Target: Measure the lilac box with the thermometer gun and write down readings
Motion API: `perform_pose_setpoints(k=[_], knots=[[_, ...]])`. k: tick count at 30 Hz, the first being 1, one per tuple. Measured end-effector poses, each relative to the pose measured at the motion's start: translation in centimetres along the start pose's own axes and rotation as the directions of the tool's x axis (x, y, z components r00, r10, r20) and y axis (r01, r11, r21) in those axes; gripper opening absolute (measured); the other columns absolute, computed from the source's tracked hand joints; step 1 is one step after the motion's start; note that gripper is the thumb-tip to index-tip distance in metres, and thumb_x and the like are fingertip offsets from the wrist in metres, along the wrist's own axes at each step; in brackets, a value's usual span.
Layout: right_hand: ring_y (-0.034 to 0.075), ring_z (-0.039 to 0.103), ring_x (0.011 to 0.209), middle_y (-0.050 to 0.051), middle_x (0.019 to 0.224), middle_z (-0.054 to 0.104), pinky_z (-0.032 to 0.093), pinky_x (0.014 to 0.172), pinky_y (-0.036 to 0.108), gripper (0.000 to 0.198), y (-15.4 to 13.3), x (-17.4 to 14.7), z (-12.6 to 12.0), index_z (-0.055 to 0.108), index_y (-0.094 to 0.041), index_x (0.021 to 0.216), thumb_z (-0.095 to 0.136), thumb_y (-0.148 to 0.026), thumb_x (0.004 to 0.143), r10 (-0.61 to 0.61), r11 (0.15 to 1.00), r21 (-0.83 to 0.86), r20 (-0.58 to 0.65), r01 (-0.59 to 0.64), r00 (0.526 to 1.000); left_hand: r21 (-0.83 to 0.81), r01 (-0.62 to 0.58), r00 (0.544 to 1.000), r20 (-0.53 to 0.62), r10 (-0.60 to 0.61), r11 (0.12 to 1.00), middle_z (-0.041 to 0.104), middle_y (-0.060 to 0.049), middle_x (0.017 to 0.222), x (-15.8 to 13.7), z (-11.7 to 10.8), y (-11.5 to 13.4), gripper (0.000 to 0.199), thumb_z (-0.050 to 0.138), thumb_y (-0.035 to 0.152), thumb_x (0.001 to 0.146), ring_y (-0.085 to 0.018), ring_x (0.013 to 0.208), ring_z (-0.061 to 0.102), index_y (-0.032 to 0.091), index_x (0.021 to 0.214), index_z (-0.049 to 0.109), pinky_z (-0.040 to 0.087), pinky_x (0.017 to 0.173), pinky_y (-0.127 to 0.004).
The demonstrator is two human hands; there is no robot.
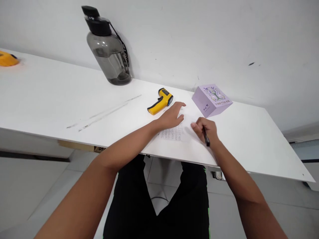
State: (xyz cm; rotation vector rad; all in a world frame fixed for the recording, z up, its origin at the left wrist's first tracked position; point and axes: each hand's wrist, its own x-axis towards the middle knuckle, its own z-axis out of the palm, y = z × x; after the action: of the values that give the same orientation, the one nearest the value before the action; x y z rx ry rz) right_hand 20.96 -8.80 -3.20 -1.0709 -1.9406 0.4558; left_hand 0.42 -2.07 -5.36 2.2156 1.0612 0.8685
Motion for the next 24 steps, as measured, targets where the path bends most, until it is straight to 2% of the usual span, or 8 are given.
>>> perform_pose_setpoints(k=[2, 3, 6, 9, 14, 18, 24], knots=[[0.015, 0.051, 0.063, 0.002, 0.070, 0.054, 0.041, 0.062, 0.032, 0.047, -0.4, -0.1, 1.3, 0.045, -0.023, 0.067, 0.042, -0.056, 0.101, -0.051, 0.988, 0.152, 0.094, 0.036, 0.994, 0.016, 0.005, 0.999, 0.046, -0.006, 1.000, 0.047, -0.016, 0.150, 0.0, -0.1, 0.2, 0.051, 0.049, 0.036, 0.094, -0.030, 0.133, 0.052, 0.020, 0.142, 0.040, 0.048, 0.109, -0.049], [0.016, 0.054, 0.069, 0.004, 0.077, 0.058, 0.043, 0.066, 0.034, 0.049, -0.4, -0.1, 1.8, 0.050, -0.023, 0.072, 0.035, -0.059, 0.102, -0.043, 0.974, 0.225, 0.120, 0.015, 0.992, 0.029, -0.001, 0.998, 0.066, -0.001, 1.000, 0.047, -0.016, 0.151, 0.1, -0.1, 0.2, 0.053, 0.049, 0.038, 0.094, -0.030, 0.135, 0.051, 0.019, 0.143, 0.040, 0.047, 0.110, -0.049], [0.016, 0.051, 0.066, 0.001, 0.073, 0.055, 0.043, 0.064, 0.033, 0.051, 0.1, -0.1, 2.6, 0.054, -0.023, 0.083, 0.031, -0.065, 0.101, 0.086, 0.929, 0.339, 0.189, -0.147, 0.978, 0.093, -0.049, 0.990, 0.134, 0.037, 0.994, 0.048, -0.017, 0.151, 0.2, -0.2, 0.4, 0.055, 0.050, 0.044, 0.095, -0.031, 0.140, 0.047, 0.017, 0.143, 0.043, 0.044, 0.114, -0.050], [0.013, 0.043, 0.056, -0.003, 0.061, 0.046, 0.037, 0.057, 0.030, 0.051, 0.4, -0.1, 2.7, 0.051, -0.023, 0.075, 0.038, -0.067, 0.099, 0.185, 0.935, 0.250, 0.262, -0.252, 0.947, 0.159, -0.089, 0.982, 0.179, 0.060, 0.983, 0.048, -0.017, 0.153, 0.4, -0.1, 0.4, 0.056, 0.049, 0.047, 0.096, -0.032, 0.145, 0.042, 0.017, 0.144, 0.044, 0.039, 0.118, -0.052], [0.011, 0.043, 0.056, -0.001, 0.061, 0.049, 0.035, 0.055, 0.029, 0.052, 0.0, 0.0, 2.9, 0.043, -0.022, 0.063, 0.045, -0.061, 0.096, 0.217, 0.959, 0.118, 0.288, -0.259, 0.933, 0.224, -0.101, 0.976, 0.210, 0.054, 0.969, 0.046, -0.016, 0.156, 0.5, 0.4, -0.1, 0.057, 0.048, 0.047, 0.097, -0.033, 0.153, 0.032, 0.017, 0.146, 0.045, 0.034, 0.122, -0.052], [0.011, 0.040, 0.053, -0.002, 0.055, 0.044, 0.032, 0.053, 0.029, 0.048, -0.2, 0.0, 3.1, 0.036, -0.022, 0.060, 0.051, -0.052, 0.094, 0.260, 0.958, 0.043, 0.277, -0.283, 0.925, 0.238, -0.134, 0.975, 0.207, 0.084, 0.962, 0.049, -0.017, 0.154, 0.6, 0.8, -0.6, 0.057, 0.050, 0.048, 0.098, -0.033, 0.151, 0.035, 0.015, 0.145, 0.048, 0.035, 0.121, -0.051], [0.011, 0.042, 0.053, -0.002, 0.056, 0.045, 0.033, 0.054, 0.029, 0.045, -0.2, -0.1, 3.1, 0.039, -0.022, 0.060, 0.051, -0.049, 0.094, 0.237, 0.967, 0.025, 0.292, -0.255, 0.927, 0.211, -0.120, 0.977, 0.196, 0.079, 0.970, 0.047, -0.016, 0.157, 0.6, 0.8, -0.7, 0.061, 0.047, 0.054, 0.098, -0.033, 0.154, 0.030, 0.018, 0.148, 0.045, 0.036, 0.121, -0.051]])
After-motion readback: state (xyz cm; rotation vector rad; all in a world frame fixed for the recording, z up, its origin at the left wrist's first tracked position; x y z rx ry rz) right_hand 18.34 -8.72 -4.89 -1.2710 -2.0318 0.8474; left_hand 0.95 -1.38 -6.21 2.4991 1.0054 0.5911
